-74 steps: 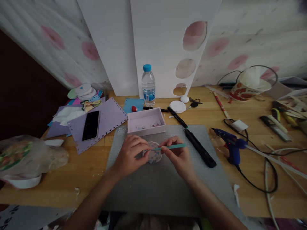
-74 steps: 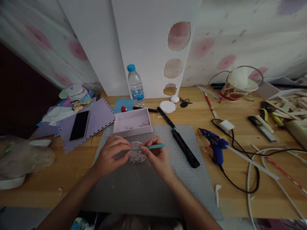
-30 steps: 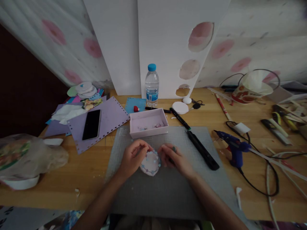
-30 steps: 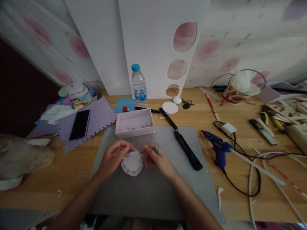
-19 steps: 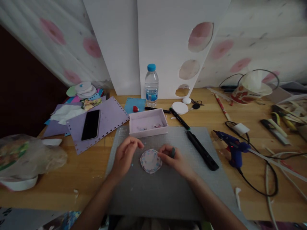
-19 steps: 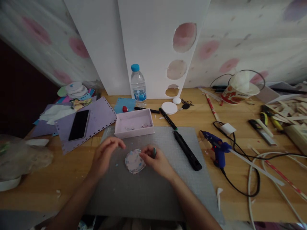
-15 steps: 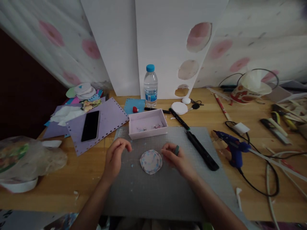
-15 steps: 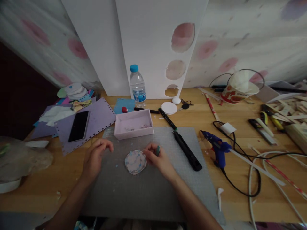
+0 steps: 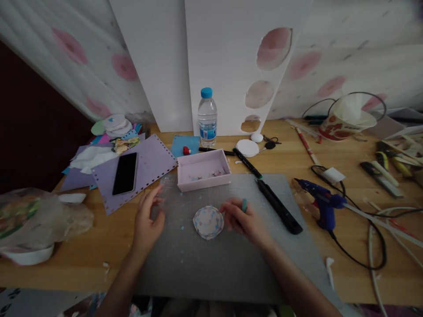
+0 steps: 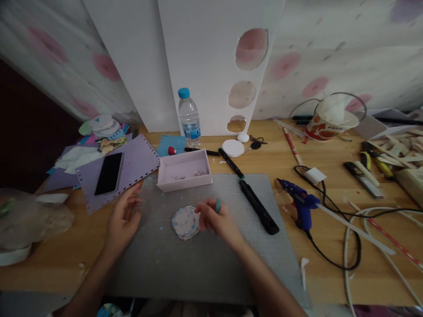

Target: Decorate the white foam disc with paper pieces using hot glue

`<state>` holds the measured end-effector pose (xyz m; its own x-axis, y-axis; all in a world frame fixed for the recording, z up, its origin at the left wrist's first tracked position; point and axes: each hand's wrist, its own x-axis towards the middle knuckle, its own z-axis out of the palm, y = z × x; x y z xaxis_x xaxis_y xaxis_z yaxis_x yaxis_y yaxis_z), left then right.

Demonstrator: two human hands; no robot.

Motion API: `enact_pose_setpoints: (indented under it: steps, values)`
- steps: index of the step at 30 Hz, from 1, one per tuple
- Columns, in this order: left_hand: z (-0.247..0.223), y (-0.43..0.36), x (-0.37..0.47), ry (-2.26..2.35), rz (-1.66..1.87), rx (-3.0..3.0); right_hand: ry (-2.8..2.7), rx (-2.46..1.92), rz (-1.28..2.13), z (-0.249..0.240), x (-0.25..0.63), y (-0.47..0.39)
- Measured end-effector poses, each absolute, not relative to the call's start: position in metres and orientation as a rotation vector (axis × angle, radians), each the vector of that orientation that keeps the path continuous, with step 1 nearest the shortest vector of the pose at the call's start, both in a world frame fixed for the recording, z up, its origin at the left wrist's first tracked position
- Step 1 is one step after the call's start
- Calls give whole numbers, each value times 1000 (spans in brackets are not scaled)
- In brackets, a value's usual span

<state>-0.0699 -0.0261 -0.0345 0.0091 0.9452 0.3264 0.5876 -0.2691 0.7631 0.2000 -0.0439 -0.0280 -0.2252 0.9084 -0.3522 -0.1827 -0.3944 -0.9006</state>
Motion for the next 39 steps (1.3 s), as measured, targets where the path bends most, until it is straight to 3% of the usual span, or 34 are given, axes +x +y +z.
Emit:
enact_pose_setpoints:
  steps: [10, 22, 29, 39]
  values:
    - [-32, -46, -36, 1318, 759, 1846, -1303, -1337, 1634, -44, 183, -50]
    - [-30, -35, -17, 1155, 705, 1867, -1215, -1293, 1781, -48, 180, -53]
    - [-36, -22, -21, 1002, 950, 1447, -870, -1184, 1787, -29, 196, -49]
    - [-45, -8, 1, 499, 672, 1058, -862, -1126, 1874, -32, 199, -48]
